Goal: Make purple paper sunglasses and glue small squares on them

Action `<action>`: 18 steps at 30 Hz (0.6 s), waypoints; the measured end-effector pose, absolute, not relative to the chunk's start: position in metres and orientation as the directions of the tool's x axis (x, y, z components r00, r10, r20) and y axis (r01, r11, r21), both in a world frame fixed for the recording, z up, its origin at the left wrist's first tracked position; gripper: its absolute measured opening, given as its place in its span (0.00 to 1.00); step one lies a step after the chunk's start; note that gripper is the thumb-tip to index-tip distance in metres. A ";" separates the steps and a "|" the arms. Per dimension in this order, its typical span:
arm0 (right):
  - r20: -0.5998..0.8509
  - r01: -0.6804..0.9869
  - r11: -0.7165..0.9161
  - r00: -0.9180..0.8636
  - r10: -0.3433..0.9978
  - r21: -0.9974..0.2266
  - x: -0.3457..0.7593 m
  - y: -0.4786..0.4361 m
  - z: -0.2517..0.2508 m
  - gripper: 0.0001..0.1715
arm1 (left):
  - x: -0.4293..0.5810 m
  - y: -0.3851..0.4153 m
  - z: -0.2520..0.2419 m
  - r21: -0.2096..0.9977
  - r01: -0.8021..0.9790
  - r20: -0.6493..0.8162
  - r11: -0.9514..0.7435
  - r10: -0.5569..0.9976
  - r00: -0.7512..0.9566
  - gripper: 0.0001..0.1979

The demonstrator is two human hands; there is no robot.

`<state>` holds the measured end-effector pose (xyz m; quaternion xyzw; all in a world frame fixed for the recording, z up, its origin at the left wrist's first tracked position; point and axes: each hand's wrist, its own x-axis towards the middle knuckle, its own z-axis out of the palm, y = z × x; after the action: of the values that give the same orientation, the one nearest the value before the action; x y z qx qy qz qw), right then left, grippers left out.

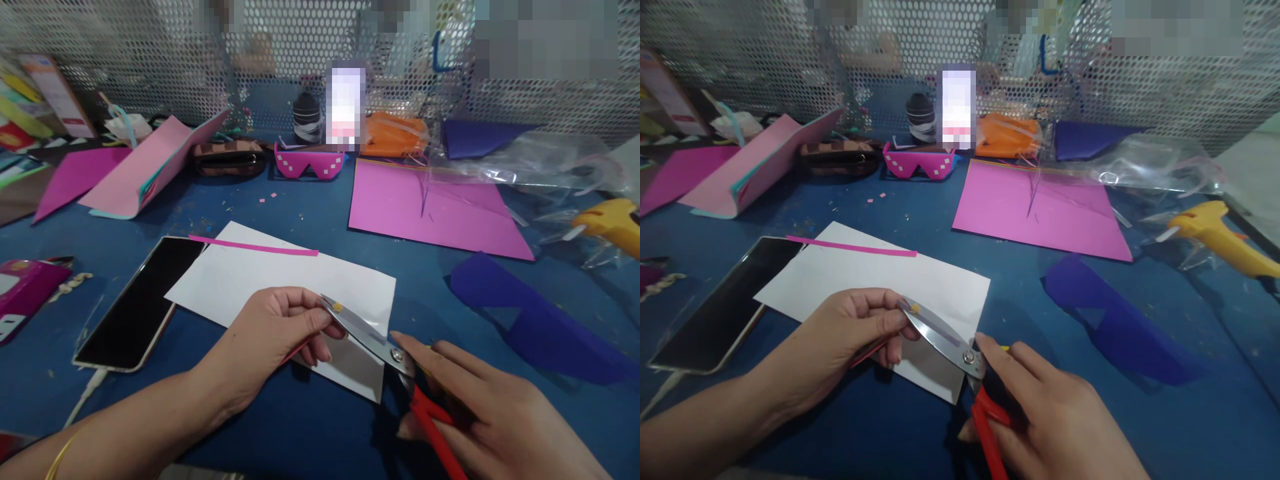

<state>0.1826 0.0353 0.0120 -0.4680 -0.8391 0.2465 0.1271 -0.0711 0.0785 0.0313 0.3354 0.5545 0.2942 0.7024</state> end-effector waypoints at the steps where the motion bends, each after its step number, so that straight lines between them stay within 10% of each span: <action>1: -0.017 0.724 0.441 -0.529 0.848 -0.531 0.182 0.036 0.012 0.34 | -0.071 0.079 0.031 0.796 -0.042 -0.584 0.604 0.784 0.210 0.08; 18: -0.021 0.723 0.437 -0.528 0.849 -0.536 0.182 0.035 0.012 0.32 | -0.071 0.079 0.032 0.786 -0.060 -0.590 0.616 0.775 0.229 0.08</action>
<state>0.1819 0.0353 0.0118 -0.4688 -0.8381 0.2487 0.1266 -0.0714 0.0790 0.0320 0.3263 0.5478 0.2927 0.7126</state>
